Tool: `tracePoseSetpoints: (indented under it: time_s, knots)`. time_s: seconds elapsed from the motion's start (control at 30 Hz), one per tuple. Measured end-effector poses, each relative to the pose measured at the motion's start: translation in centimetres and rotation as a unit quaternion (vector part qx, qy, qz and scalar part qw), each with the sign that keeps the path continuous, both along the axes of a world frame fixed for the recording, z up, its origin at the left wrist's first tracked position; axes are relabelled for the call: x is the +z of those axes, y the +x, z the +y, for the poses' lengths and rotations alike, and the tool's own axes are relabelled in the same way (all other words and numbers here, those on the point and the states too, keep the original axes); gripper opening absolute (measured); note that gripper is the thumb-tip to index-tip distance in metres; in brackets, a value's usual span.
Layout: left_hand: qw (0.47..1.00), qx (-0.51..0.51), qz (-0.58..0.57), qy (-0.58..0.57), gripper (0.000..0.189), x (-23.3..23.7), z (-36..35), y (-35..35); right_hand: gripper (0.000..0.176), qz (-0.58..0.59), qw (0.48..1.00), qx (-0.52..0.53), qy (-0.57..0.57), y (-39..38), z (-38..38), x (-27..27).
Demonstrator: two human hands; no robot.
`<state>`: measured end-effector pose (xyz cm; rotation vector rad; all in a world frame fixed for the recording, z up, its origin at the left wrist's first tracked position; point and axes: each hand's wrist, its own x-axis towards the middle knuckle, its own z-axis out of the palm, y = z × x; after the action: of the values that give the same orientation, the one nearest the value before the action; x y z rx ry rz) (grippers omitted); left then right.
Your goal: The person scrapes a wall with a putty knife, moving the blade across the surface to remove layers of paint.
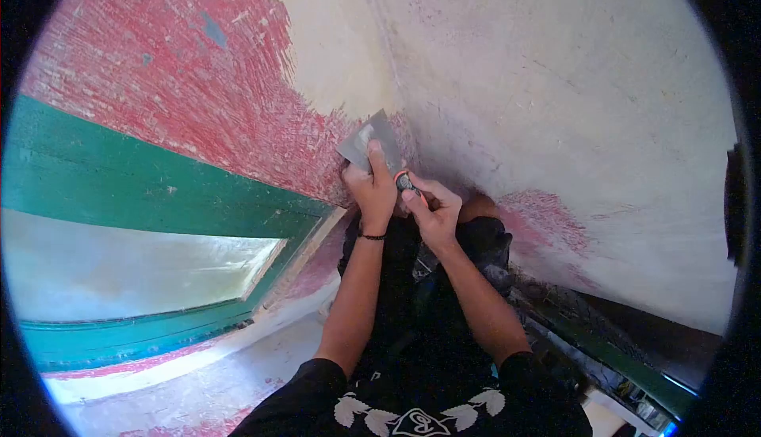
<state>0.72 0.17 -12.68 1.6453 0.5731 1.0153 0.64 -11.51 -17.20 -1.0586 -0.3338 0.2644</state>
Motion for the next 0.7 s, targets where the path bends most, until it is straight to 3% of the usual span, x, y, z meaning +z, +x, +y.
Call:
tracePoseSetpoints:
  time_s: [0.13, 0.27, 0.43, 0.7]
  knots:
    - [1.0, 0.005, 0.008, 0.024, 0.036, 2.2, -1.0, 0.2, 0.028, -0.025, 0.998, -0.022, -0.044, 0.8, -0.2, 0.3]
    - [1.0, 0.01, -0.001, 0.019, 0.039, -0.9, -0.2, -0.8, 0.028, -0.013, 1.0, -0.009, -0.001, -0.8, -0.1, -0.3]
    - [0.999, -0.009, 0.014, -0.04, 0.039, -1.4, -0.4, -2.4, 0.03, 0.008, 1.0, 0.002, -0.016, -2.0, -0.2, -0.5]
    - [1.0, -0.005, 0.015, 0.021, 0.038, 0.1, 0.1, -0.6, 0.028, 0.004, 1.0, 0.004, 0.007, -0.1, 0.1, 0.2]
